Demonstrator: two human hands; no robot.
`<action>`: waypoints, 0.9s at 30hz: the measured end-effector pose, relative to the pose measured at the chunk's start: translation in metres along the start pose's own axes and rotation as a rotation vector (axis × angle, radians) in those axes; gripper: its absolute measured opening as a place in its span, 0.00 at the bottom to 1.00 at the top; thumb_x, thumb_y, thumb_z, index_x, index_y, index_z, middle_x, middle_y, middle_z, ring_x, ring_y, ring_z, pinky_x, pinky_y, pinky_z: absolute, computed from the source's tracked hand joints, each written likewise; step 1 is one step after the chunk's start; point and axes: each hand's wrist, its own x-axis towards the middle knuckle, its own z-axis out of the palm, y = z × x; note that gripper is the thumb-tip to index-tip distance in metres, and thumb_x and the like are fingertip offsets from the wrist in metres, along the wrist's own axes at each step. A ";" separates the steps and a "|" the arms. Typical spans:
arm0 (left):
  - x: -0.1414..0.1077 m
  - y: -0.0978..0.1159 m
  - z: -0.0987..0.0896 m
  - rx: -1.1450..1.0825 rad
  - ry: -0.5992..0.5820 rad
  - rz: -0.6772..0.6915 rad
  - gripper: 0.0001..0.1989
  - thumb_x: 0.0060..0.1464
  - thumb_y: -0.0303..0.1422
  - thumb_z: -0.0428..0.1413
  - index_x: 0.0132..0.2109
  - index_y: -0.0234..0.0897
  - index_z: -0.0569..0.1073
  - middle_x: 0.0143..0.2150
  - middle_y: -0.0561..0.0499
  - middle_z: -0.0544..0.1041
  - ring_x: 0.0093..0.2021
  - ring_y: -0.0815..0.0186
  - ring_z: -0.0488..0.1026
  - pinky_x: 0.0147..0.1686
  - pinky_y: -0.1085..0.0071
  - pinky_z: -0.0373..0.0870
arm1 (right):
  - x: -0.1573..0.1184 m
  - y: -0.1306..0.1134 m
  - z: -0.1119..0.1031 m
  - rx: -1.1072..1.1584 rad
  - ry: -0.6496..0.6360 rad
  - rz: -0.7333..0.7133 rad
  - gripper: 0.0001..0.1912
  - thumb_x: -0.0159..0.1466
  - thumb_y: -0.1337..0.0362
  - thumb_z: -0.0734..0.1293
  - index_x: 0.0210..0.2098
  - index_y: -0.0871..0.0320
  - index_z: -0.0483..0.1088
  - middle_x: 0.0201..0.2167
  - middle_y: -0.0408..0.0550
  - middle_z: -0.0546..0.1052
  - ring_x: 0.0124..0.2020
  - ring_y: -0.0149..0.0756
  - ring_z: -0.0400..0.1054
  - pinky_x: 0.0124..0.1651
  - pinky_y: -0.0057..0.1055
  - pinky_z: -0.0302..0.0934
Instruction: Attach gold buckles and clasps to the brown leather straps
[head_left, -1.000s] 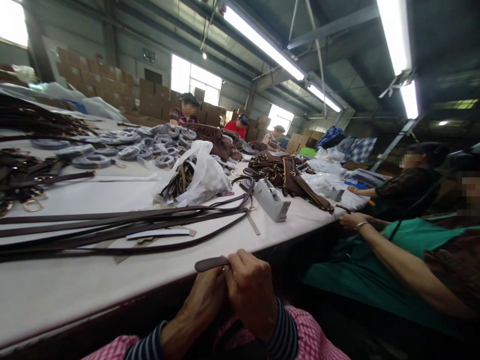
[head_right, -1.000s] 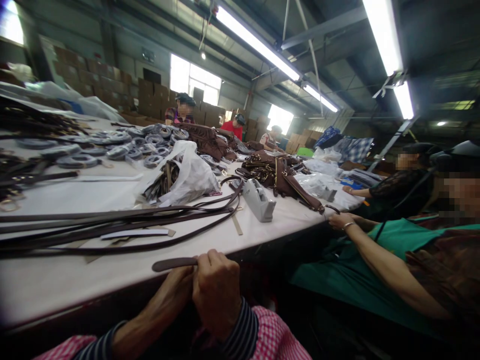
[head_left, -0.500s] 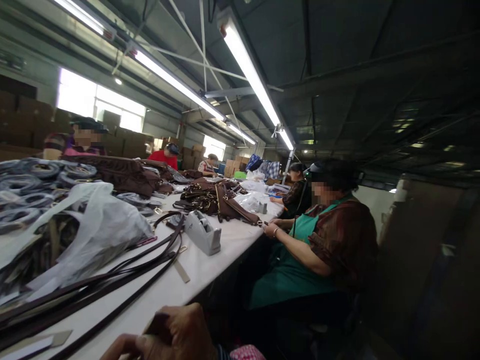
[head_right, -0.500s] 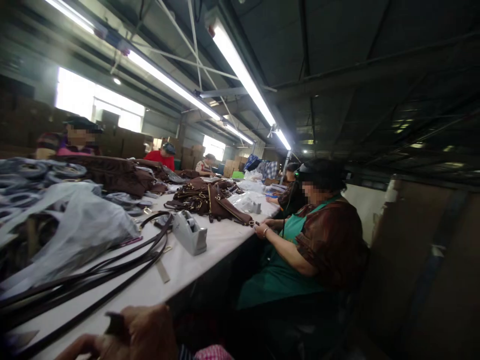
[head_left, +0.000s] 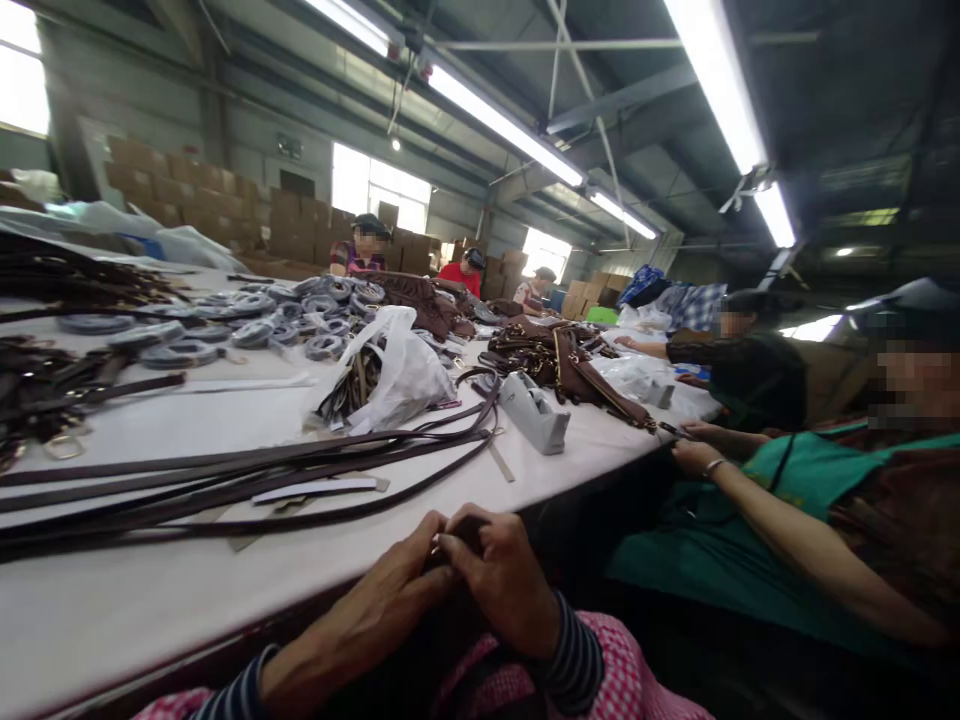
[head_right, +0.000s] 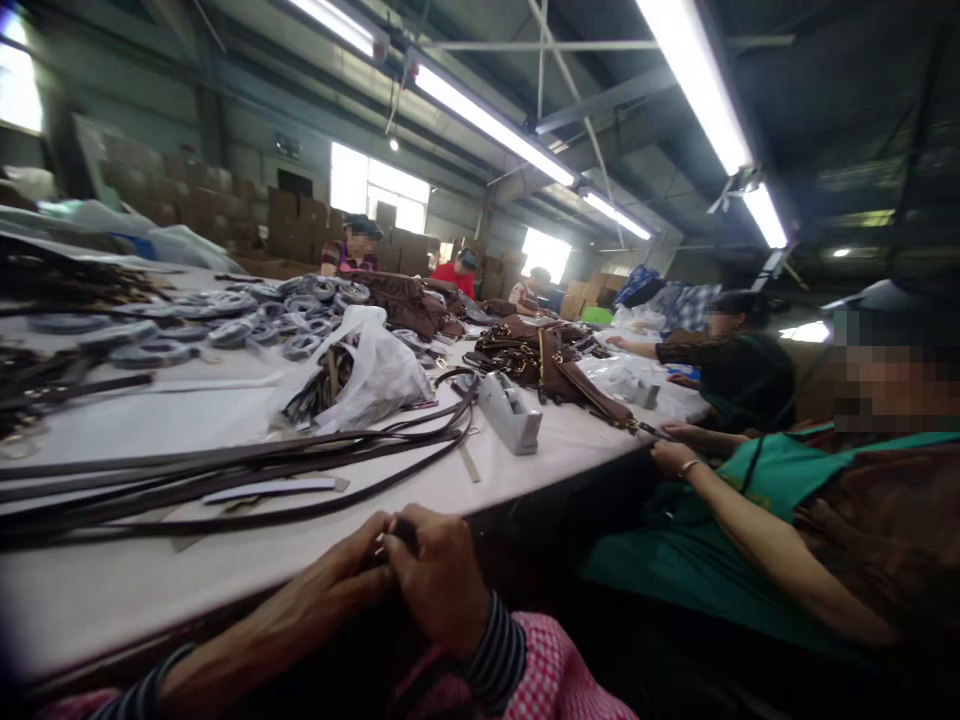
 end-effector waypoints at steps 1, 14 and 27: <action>-0.004 0.005 -0.004 -0.020 -0.004 0.002 0.16 0.54 0.36 0.56 0.49 0.40 0.68 0.45 0.49 0.76 0.47 0.58 0.69 0.45 0.68 0.65 | 0.003 0.003 -0.001 0.138 -0.036 0.078 0.11 0.66 0.60 0.66 0.29 0.57 0.70 0.22 0.43 0.73 0.21 0.31 0.64 0.26 0.27 0.56; -0.022 0.019 -0.028 0.168 0.266 -0.018 0.15 0.56 0.46 0.61 0.38 0.37 0.76 0.35 0.50 0.78 0.36 0.60 0.72 0.36 0.69 0.64 | 0.016 -0.030 -0.055 0.634 -0.266 0.065 0.08 0.60 0.60 0.76 0.35 0.58 0.78 0.32 0.47 0.77 0.26 0.34 0.72 0.23 0.26 0.60; -0.034 0.028 -0.046 -0.420 0.194 -0.120 0.20 0.42 0.34 0.71 0.43 0.33 0.77 0.33 0.50 0.80 0.32 0.65 0.73 0.32 0.72 0.67 | 0.023 -0.033 -0.037 0.343 -0.430 0.105 0.24 0.69 0.53 0.66 0.20 0.58 0.64 0.31 0.43 0.66 0.35 0.35 0.61 0.41 0.32 0.55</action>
